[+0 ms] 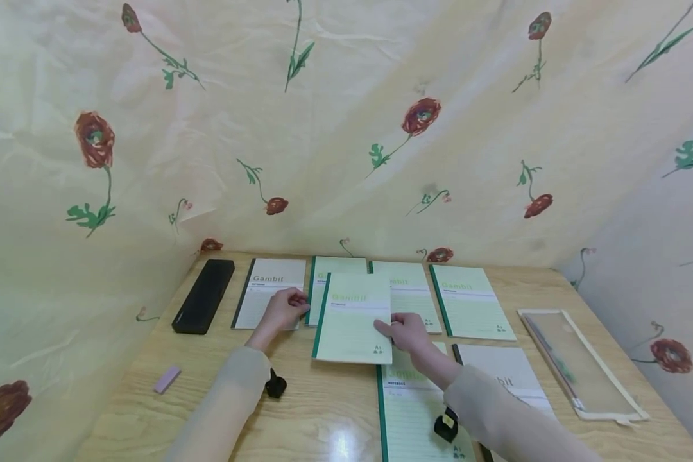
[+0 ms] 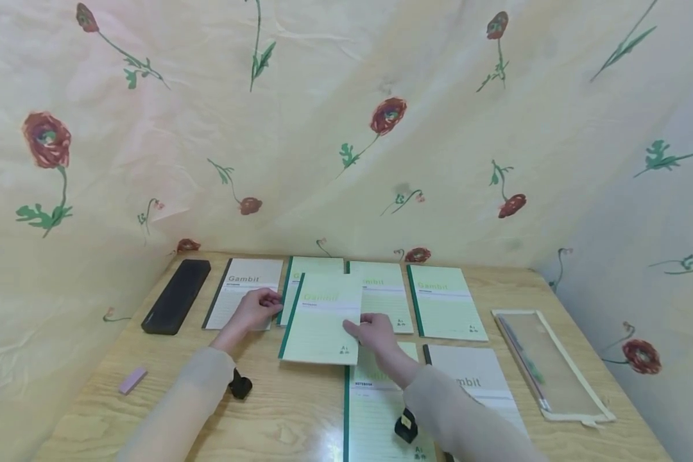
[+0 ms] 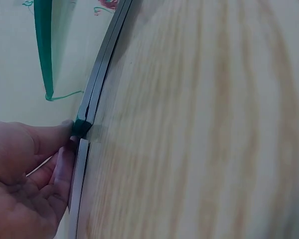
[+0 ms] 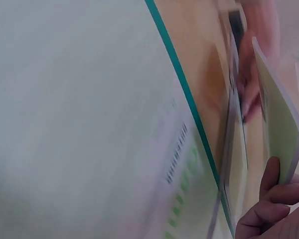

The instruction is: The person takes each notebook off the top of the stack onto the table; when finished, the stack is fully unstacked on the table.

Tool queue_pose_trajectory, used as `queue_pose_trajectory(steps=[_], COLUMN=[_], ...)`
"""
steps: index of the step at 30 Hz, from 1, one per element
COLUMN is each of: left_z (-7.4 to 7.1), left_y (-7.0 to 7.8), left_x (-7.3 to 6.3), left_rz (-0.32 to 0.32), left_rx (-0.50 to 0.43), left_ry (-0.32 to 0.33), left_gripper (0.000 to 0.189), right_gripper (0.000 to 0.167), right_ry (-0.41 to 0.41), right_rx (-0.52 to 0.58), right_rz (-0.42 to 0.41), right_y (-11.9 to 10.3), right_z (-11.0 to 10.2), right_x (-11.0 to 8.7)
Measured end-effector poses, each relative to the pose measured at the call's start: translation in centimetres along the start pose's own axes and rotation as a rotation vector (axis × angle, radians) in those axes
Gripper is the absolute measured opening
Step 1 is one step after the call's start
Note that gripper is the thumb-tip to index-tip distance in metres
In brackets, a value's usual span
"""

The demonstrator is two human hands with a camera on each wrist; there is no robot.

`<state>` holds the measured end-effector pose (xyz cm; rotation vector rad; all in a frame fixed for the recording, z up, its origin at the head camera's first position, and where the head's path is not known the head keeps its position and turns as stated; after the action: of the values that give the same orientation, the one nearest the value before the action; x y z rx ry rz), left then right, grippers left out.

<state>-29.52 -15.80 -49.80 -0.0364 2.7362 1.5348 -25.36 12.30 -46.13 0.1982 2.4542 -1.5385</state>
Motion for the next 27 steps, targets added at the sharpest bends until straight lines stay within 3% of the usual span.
queue_pose_trajectory(steps=[11, 20, 27], left_z=[-0.1, 0.0, -0.1], left_y=[0.4, 0.4, 0.4], left_x=[-0.1, -0.3, -0.3], left_rz=[-0.012, -0.012, -0.018], left_rx=[-0.005, 0.0, -0.003], left_ry=[-0.004, 0.003, 0.001], left_gripper=[0.019, 0.018, 0.018], right_gripper=[0.031, 0.035, 0.032], right_ry=[-0.076, -0.197, -0.233], right_rx=[0.104, 0.141, 0.135], right_rz=[-0.079, -0.109, -0.121], right_y=[2.2, 3.5, 3.9], right_z=[1.6, 2.7, 3.3], right_x=[-5.8, -8.4, -9.4])
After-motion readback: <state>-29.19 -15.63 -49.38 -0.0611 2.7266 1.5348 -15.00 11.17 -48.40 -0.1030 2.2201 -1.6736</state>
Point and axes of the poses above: each hand's wrist, its own x-axis towards the middle knuckle, its own z-axis out of the palm, y = z × x, the point moved 1 cm from there along x, towards the middle knuckle, and after that the axes turned 3 degrees about -z, right-handed, at the moved point
